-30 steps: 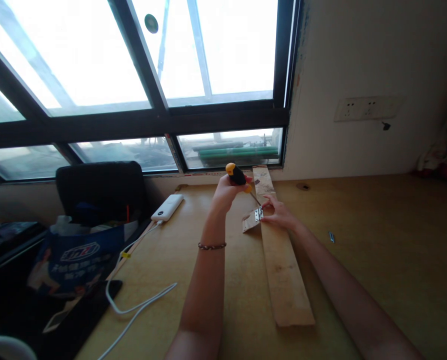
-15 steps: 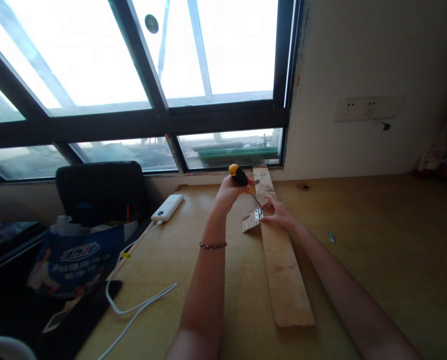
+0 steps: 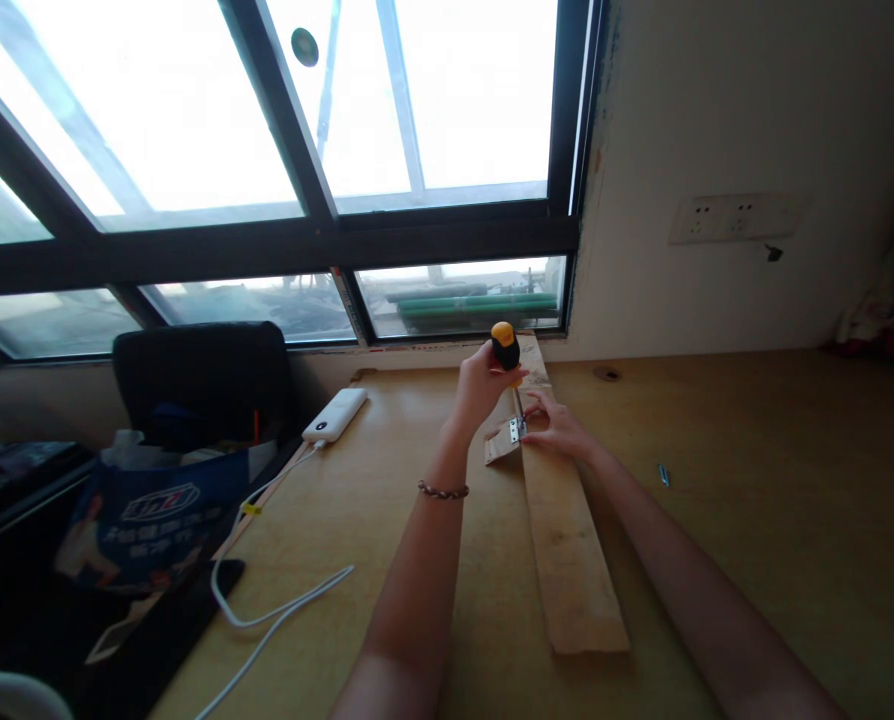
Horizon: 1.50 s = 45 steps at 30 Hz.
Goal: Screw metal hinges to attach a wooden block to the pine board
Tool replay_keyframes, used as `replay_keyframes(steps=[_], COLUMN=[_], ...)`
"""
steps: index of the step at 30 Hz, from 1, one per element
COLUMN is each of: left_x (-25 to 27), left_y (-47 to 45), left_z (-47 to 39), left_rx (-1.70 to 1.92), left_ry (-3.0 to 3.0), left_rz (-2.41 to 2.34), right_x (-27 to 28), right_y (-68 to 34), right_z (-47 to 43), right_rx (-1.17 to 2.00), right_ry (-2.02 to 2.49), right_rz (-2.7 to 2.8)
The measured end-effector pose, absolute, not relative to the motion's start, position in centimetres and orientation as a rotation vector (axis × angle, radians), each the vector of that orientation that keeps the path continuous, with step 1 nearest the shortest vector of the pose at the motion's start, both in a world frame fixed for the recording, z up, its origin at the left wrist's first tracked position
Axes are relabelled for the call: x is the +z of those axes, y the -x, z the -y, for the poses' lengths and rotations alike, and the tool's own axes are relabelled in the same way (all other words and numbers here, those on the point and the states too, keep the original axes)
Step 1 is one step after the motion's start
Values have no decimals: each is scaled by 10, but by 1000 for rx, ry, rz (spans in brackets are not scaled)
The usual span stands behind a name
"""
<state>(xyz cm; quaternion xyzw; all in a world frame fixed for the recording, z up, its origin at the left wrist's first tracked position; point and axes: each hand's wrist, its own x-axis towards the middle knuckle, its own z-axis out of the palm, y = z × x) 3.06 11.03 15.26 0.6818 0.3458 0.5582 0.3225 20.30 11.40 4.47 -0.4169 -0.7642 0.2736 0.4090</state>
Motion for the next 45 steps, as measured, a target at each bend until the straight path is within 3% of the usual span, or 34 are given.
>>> replay_keyframes(steps=[8, 17, 30, 45], left_x=[143, 134, 129, 119], left_y=[-35, -45, -40, -30], left_z=[-118, -126, -132, -140], left_rx=[1432, 1648, 1631, 1496], left_ry=[-1838, -1714, -1377, -1729], left_rz=[-799, -973, -686, -576], right_x=[42, 42, 43, 39], right_y=[-203, -205, -205, -206], right_z=[-116, -117, -116, -116], right_rx=[680, 617, 616, 627], right_ry=[1036, 1062, 1071, 1033], right_rz=[1923, 1938, 1933, 1916])
